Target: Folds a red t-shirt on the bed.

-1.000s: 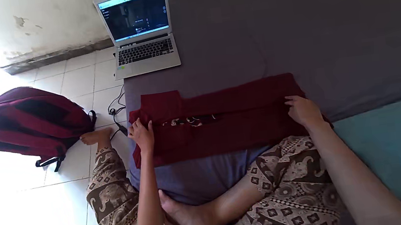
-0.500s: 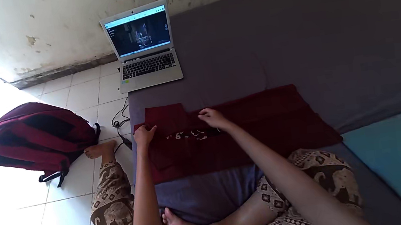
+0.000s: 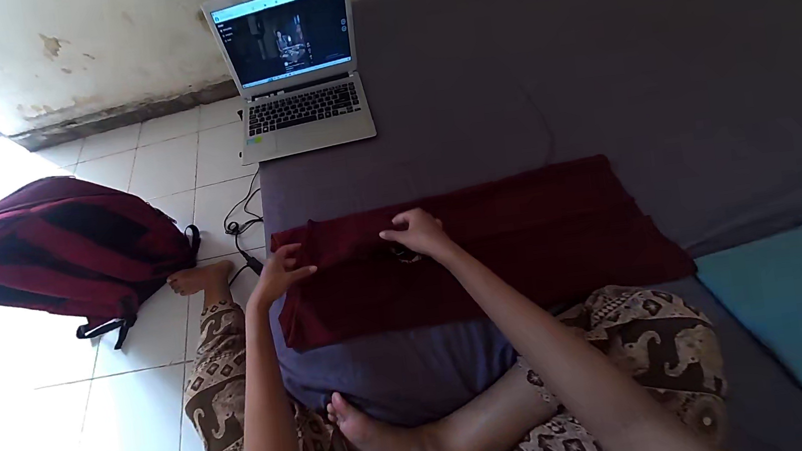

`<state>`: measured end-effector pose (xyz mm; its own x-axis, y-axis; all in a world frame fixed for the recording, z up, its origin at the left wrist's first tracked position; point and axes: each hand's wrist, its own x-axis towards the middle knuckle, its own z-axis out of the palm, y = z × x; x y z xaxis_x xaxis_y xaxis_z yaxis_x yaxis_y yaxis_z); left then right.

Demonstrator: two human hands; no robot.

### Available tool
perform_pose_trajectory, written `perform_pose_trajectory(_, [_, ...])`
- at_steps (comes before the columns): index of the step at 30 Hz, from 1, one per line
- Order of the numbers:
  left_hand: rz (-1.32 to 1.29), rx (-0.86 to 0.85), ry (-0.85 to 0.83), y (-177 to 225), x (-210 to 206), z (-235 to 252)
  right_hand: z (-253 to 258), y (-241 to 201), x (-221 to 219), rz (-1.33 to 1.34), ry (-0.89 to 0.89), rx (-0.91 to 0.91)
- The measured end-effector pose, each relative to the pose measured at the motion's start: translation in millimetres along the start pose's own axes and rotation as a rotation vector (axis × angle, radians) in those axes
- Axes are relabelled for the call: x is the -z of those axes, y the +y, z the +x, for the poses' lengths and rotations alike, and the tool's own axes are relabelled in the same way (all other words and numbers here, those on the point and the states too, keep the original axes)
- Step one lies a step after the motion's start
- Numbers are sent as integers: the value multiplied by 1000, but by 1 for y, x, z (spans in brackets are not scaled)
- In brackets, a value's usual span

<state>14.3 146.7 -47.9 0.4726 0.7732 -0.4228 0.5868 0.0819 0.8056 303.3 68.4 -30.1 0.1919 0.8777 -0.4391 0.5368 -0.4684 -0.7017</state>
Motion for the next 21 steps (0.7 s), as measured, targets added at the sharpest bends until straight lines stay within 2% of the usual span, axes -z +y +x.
perform_pose_trajectory(2, [81, 65, 7, -10, -13, -6, -9, 15, -15, 2, -26, -55])
perform_pose_trajectory(4, [110, 65, 120, -16, -29, -8, -13, 26, -30, 84, 6, -97])
perform_pose_trajectory(6, [112, -6, 274, -20, -44, -7, -13, 31, -40, 171, 101, -77])
perform_pose_trajectory(9, [18, -175, 452, -23, -54, -7, -19, 29, -45, 254, 249, 54])
perform_pose_trajectory(12, [-32, -186, 429, -23, -44, -15, -34, 29, -47, 233, 303, 108])
perform_pose_trajectory(14, [16, -129, 392, -26, -32, -15, -39, 37, -47, 143, 236, 62])
perform_pose_trajectory(17, [151, -82, 464, -33, -5, -5, -42, 45, -46, 84, 228, 40])
perform_pose_trajectory(21, [374, -252, 527, -37, 17, 24, -41, 51, -52, -19, 404, 315])
